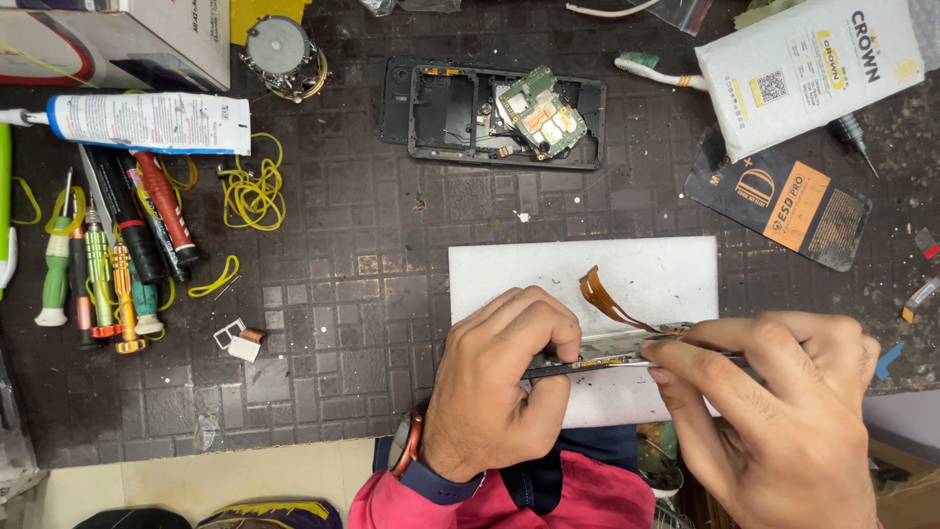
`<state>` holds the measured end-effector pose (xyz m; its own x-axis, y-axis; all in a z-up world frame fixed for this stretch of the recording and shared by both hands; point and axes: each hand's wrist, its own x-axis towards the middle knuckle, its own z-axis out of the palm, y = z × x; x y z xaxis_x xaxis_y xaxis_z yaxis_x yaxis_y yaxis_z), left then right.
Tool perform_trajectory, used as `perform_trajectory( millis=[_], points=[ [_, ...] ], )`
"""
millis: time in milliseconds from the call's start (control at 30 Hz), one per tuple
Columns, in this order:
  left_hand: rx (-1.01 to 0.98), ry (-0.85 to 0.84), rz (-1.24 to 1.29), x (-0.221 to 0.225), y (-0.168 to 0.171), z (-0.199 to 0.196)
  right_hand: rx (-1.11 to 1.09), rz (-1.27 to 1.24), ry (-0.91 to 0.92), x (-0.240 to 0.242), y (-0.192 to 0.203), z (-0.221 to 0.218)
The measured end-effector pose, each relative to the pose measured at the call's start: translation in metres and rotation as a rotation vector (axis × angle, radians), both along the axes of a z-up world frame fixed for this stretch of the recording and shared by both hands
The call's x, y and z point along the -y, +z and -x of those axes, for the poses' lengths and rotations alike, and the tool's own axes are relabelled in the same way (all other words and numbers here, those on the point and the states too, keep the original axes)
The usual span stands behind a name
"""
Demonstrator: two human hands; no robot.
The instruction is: The person uses tweezers to carefully remove a ribbon cable from a disassembled smartphone. They then use a metal spudger to pry and lift components inside the phone frame. The person continues to manipulate the ribbon cable and internal parts with tweezers throughout the clip.
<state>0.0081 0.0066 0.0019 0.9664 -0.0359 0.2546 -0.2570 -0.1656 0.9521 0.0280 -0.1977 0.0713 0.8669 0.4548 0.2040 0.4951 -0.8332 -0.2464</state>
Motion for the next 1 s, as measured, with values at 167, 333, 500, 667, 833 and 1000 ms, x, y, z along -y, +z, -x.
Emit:
perform_trajectory(
  millis=[167,333,500,667,833,1000],
  points=[
    [-0.007,-0.010,0.017,0.000,-0.001,0.000,0.005,-0.009,0.003,-0.002,0.001,0.000],
    [0.003,-0.024,0.035,-0.001,-0.002,0.001,0.005,-0.049,-0.002,-0.006,-0.001,0.000],
    [0.009,-0.031,0.044,-0.001,-0.003,0.001,0.011,-0.073,-0.002,-0.008,-0.001,-0.002],
    [0.003,-0.038,0.040,0.000,-0.004,0.000,0.009,-0.091,-0.007,-0.011,0.001,-0.001],
    [0.017,-0.035,0.037,0.000,-0.005,0.000,-0.004,-0.099,-0.050,-0.014,0.000,-0.001],
    [0.017,-0.032,0.023,0.000,-0.005,0.001,-0.011,-0.112,-0.051,-0.015,-0.001,-0.002]
  ],
)
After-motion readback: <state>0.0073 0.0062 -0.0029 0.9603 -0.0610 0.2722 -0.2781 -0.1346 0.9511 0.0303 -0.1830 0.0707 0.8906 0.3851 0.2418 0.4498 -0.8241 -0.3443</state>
